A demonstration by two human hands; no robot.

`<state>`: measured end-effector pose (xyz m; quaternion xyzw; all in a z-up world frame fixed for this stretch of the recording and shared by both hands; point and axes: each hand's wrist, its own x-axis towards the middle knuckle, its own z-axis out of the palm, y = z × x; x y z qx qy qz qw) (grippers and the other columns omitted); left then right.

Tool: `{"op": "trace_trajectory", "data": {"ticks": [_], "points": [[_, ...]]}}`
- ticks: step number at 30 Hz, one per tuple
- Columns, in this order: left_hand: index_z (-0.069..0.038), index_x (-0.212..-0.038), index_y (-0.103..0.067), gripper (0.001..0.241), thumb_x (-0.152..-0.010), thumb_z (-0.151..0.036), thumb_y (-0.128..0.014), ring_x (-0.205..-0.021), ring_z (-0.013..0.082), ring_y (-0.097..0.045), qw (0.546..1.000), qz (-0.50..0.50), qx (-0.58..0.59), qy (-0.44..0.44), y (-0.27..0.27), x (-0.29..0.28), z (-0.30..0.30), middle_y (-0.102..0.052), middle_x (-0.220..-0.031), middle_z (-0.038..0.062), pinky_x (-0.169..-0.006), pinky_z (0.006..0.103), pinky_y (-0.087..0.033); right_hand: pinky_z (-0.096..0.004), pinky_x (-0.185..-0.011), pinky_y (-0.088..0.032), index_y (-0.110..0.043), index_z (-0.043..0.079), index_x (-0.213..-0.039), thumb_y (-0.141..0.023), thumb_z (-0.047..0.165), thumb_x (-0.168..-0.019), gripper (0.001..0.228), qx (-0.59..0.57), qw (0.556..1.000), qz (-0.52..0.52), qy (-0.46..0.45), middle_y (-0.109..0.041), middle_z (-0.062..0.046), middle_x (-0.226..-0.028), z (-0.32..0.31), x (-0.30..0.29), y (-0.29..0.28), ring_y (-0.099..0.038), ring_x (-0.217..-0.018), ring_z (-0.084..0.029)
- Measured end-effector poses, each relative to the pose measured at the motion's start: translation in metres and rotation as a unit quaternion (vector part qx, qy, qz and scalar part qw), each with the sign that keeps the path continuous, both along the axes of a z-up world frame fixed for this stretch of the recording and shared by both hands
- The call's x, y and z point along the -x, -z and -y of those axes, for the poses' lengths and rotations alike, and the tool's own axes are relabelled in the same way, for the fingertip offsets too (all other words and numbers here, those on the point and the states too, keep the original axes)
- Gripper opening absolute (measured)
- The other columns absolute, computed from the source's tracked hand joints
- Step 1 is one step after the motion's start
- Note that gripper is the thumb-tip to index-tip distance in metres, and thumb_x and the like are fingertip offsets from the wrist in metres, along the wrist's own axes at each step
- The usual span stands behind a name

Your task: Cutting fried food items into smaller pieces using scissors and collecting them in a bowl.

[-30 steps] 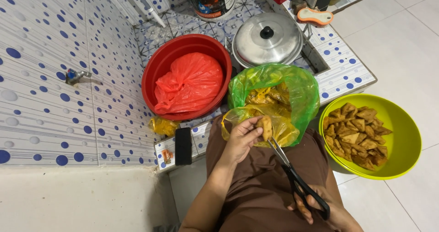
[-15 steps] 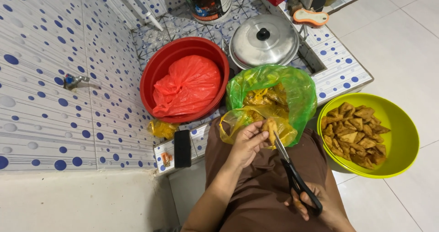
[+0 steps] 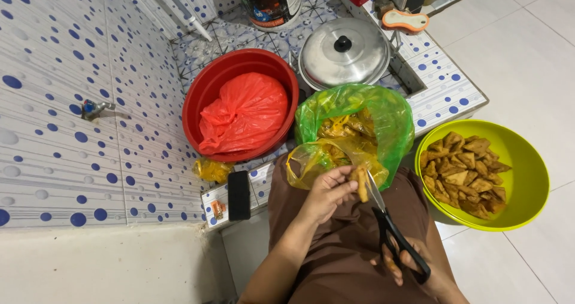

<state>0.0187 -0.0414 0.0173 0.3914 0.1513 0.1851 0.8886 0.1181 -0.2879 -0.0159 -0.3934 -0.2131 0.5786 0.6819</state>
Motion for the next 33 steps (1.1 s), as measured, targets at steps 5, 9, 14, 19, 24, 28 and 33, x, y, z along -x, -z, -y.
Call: {"op": "trace_trajectory", "data": {"ticks": [5, 9, 14, 19, 24, 28, 33], "points": [[0.007, -0.138, -0.057, 0.044, -0.095, 0.003, -0.066, -0.085, 0.0132, -0.069, 1.000, -0.010, -0.010, 0.018, 0.004, -0.001, 0.000, -0.069, -0.110, 0.013, -0.072, 0.0189, -0.057, -0.054, -0.087, -0.061, -0.067, -0.006, -0.081, -0.080, 0.052, -0.080, 0.059, 0.014, 1.000, -0.007, 0.020, -0.058, -0.009, -0.052, -0.001, 0.002, -0.003, -0.051, -0.037, -0.017], [0.004, -0.137, -0.059, 0.043, -0.095, 0.002, -0.067, -0.082, 0.0096, -0.067, 0.999, -0.023, -0.045, 0.016, 0.000, 0.000, -0.001, -0.070, -0.108, 0.011, -0.071, 0.0168, -0.055, -0.048, -0.079, -0.062, -0.064, -0.005, -0.077, -0.074, 0.038, -0.087, 0.045, 0.050, 0.998, -0.017, 0.022, -0.053, -0.008, -0.043, 0.002, 0.001, 0.005, -0.047, -0.031, -0.018], [0.006, -0.137, -0.059, 0.042, -0.095, 0.003, -0.065, -0.081, 0.0103, -0.067, 0.997, -0.036, -0.055, 0.033, -0.001, -0.002, -0.014, -0.070, -0.107, 0.012, -0.068, 0.0157, -0.053, -0.047, -0.076, -0.061, -0.063, -0.008, -0.078, -0.069, 0.027, -0.092, 0.038, 0.122, 0.990, -0.060, 0.034, -0.051, -0.010, -0.041, 0.008, -0.004, 0.017, -0.045, -0.029, -0.020], [-0.001, -0.141, -0.060, 0.046, -0.095, -0.003, -0.065, -0.078, 0.0085, -0.059, 0.978, -0.088, -0.185, 0.044, 0.069, -0.034, -0.057, -0.068, -0.100, 0.004, -0.070, 0.0190, -0.049, -0.028, -0.037, -0.043, -0.073, -0.006, -0.077, -0.083, 0.009, -0.083, 0.019, 0.158, 0.984, 0.070, -0.044, -0.064, -0.011, -0.050, 0.057, -0.065, 0.026, -0.055, -0.038, -0.017], [0.004, -0.137, -0.062, 0.043, -0.096, -0.010, -0.064, -0.068, 0.0111, -0.061, 0.931, -0.129, -0.256, 0.228, 0.023, -0.094, -0.035, -0.068, -0.089, 0.008, -0.062, 0.0213, -0.052, -0.035, -0.047, -0.051, -0.077, 0.000, -0.092, -0.068, 0.017, -0.083, 0.022, 0.320, 0.820, 0.429, 0.202, -0.067, -0.010, -0.060, 0.069, -0.139, -0.049, -0.062, -0.049, -0.023], [0.004, -0.137, -0.060, 0.046, -0.095, -0.011, -0.069, -0.057, 0.0157, -0.064, 0.884, -0.179, -0.306, 0.304, 0.083, -0.174, -0.001, -0.061, -0.082, 0.012, -0.051, 0.0280, -0.065, -0.049, -0.077, -0.057, -0.072, 0.011, -0.100, -0.077, 0.039, -0.086, 0.032, 0.401, 0.525, 0.705, 0.260, -0.073, -0.014, -0.080, 0.046, -0.190, -0.055, -0.074, -0.082, -0.038], [-0.016, -0.145, -0.057, 0.051, -0.098, -0.034, -0.063, -0.112, 0.0379, -0.069, 0.716, -0.232, -0.638, 0.166, -0.032, -0.188, 0.046, -0.072, -0.117, 0.019, -0.093, 0.0510, -0.057, -0.041, -0.074, -0.056, -0.068, 0.015, -0.088, -0.079, 0.044, -0.080, 0.032, 0.400, 0.423, 0.753, 0.308, -0.071, -0.005, -0.069, 0.005, -0.212, -0.051, -0.074, -0.073, -0.030]]}}
